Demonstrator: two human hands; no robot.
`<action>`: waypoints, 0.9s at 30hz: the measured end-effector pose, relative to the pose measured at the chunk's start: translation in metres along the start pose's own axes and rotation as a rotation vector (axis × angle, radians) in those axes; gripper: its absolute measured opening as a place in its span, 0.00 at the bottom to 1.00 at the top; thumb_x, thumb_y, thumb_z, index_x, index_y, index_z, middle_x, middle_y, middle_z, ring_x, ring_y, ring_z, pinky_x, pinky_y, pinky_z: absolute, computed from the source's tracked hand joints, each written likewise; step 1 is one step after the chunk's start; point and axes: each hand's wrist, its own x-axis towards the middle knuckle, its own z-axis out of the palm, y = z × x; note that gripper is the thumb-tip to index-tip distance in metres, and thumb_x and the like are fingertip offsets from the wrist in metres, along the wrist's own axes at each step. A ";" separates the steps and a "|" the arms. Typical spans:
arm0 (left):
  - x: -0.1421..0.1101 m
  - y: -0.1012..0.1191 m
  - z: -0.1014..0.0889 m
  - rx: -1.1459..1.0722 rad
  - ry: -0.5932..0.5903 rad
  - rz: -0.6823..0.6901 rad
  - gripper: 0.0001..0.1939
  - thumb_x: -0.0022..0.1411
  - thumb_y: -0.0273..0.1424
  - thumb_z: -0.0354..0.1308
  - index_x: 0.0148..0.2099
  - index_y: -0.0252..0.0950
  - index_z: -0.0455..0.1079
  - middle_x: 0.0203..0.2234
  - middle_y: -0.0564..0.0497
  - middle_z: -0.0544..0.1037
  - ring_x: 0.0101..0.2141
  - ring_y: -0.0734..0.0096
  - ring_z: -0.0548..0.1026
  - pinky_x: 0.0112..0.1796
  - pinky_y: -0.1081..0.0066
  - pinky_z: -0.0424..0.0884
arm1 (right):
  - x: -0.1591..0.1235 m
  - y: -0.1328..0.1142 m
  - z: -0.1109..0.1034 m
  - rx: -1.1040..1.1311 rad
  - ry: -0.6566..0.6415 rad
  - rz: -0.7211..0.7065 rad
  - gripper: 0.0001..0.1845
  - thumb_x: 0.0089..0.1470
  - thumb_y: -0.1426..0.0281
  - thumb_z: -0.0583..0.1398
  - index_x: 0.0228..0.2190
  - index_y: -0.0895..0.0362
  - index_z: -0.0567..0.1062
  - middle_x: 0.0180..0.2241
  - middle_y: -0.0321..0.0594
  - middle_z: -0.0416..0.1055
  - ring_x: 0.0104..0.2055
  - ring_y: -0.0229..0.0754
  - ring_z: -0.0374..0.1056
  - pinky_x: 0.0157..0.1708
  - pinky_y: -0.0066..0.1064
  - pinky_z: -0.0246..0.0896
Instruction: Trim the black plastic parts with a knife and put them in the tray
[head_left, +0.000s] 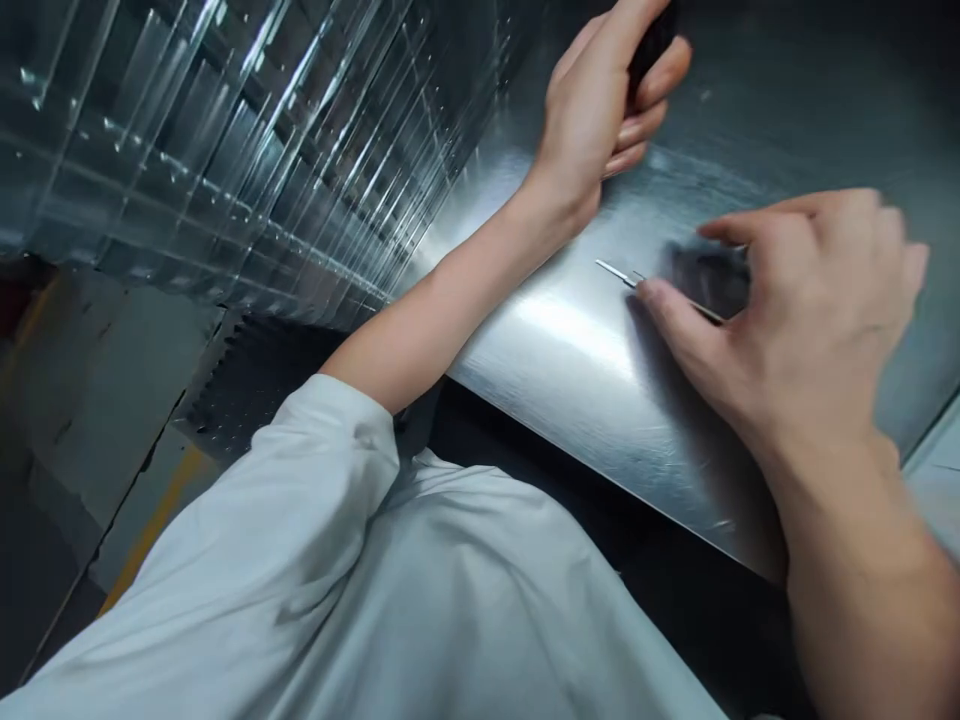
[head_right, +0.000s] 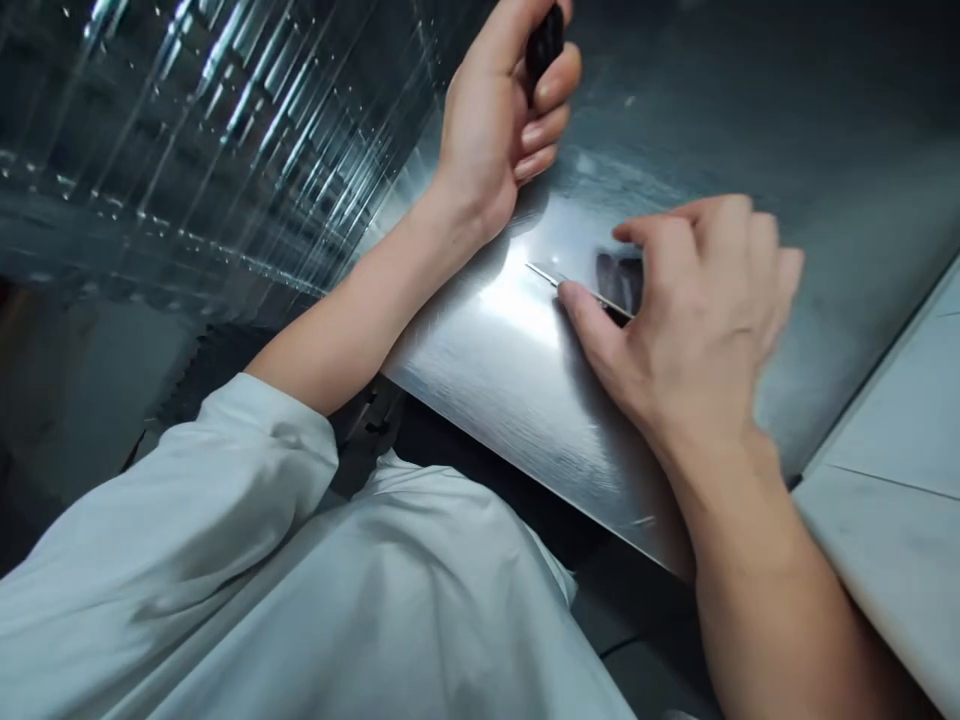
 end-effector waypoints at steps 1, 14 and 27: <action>0.003 -0.004 -0.004 0.004 -0.057 0.051 0.19 0.79 0.36 0.48 0.32 0.37 0.59 0.19 0.60 0.54 0.17 0.84 0.46 0.21 0.77 0.38 | -0.001 0.000 -0.001 -0.041 -0.035 -0.005 0.29 0.62 0.49 0.66 0.52 0.59 0.76 0.50 0.57 0.71 0.52 0.63 0.69 0.45 0.47 0.59; -0.005 -0.013 -0.008 0.004 -0.271 -0.046 0.12 0.73 0.36 0.58 0.53 0.34 0.74 0.28 0.55 0.68 0.19 0.85 0.58 0.18 0.81 0.49 | -0.001 0.015 0.002 0.289 0.022 0.024 0.04 0.67 0.68 0.57 0.39 0.55 0.71 0.34 0.41 0.73 0.36 0.49 0.68 0.38 0.38 0.52; -0.017 -0.010 -0.008 0.090 -0.486 -0.100 0.18 0.71 0.38 0.59 0.57 0.34 0.75 0.26 0.56 0.61 0.19 0.84 0.52 0.19 0.80 0.47 | 0.001 0.006 -0.018 0.643 0.428 0.150 0.14 0.73 0.67 0.51 0.51 0.55 0.75 0.43 0.46 0.69 0.39 0.45 0.70 0.33 0.34 0.66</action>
